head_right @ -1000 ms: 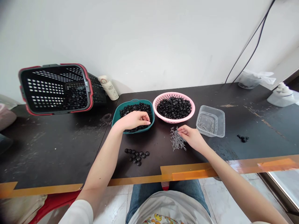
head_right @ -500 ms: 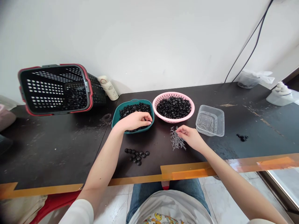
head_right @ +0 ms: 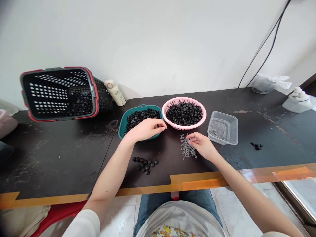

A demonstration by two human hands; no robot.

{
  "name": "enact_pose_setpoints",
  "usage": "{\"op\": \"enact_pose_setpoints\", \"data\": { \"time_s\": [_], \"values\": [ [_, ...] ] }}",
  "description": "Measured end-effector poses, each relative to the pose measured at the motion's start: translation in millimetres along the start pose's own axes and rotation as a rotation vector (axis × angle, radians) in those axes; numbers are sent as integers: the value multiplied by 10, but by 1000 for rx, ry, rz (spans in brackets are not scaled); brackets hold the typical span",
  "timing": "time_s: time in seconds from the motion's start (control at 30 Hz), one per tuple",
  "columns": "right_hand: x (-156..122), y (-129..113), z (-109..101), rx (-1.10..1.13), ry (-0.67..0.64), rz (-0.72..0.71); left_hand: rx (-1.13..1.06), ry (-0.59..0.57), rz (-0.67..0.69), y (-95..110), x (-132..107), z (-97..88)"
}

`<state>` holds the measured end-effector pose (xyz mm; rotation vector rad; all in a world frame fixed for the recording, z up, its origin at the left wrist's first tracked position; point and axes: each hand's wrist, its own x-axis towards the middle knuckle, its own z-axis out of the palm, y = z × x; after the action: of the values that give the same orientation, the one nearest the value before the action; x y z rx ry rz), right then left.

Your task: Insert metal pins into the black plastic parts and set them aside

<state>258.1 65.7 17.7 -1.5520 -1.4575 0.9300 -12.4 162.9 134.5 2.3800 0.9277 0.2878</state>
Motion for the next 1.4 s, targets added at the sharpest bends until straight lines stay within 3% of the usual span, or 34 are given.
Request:
{"op": "enact_pose_setpoints", "data": {
  "time_s": [0.1, 0.2, 0.37, 0.5, 0.6, 0.83, 1.13, 1.2, 1.27, 1.4],
  "values": [
    [-13, -32, 7, 30, -5, 4, -84, 31, 53, 83, -9, 32],
    [-45, -210, 0, 144, -11, -9, -261, 70, 93, 123, 17, 72],
    [-141, -900, -73, 380, 120, -234, -655, 239, 213, 260, 6, 94],
    [-223, -1486, -96, 414, 136, -462, -737, 503, 349, 416, -128, 62],
    [-254, -1726, -36, 386, 163, -602, -746, 635, 432, 486, -225, 47],
    [-246, -1772, 88, 295, 160, -740, -648, 702, 436, 527, -311, 29],
    [-208, -1768, 22, 227, 137, -752, -545, 701, 428, 557, -288, 28],
    [-169, -1755, 19, 278, 129, -738, -647, 712, 390, 586, -260, 77],
    [-119, -1733, 40, 341, 129, -722, -893, 698, 316, 625, -222, 153],
    [-10, -1700, 133, 391, 115, -717, -1460, 488, 85, 701, -147, 295]
  ]
}}
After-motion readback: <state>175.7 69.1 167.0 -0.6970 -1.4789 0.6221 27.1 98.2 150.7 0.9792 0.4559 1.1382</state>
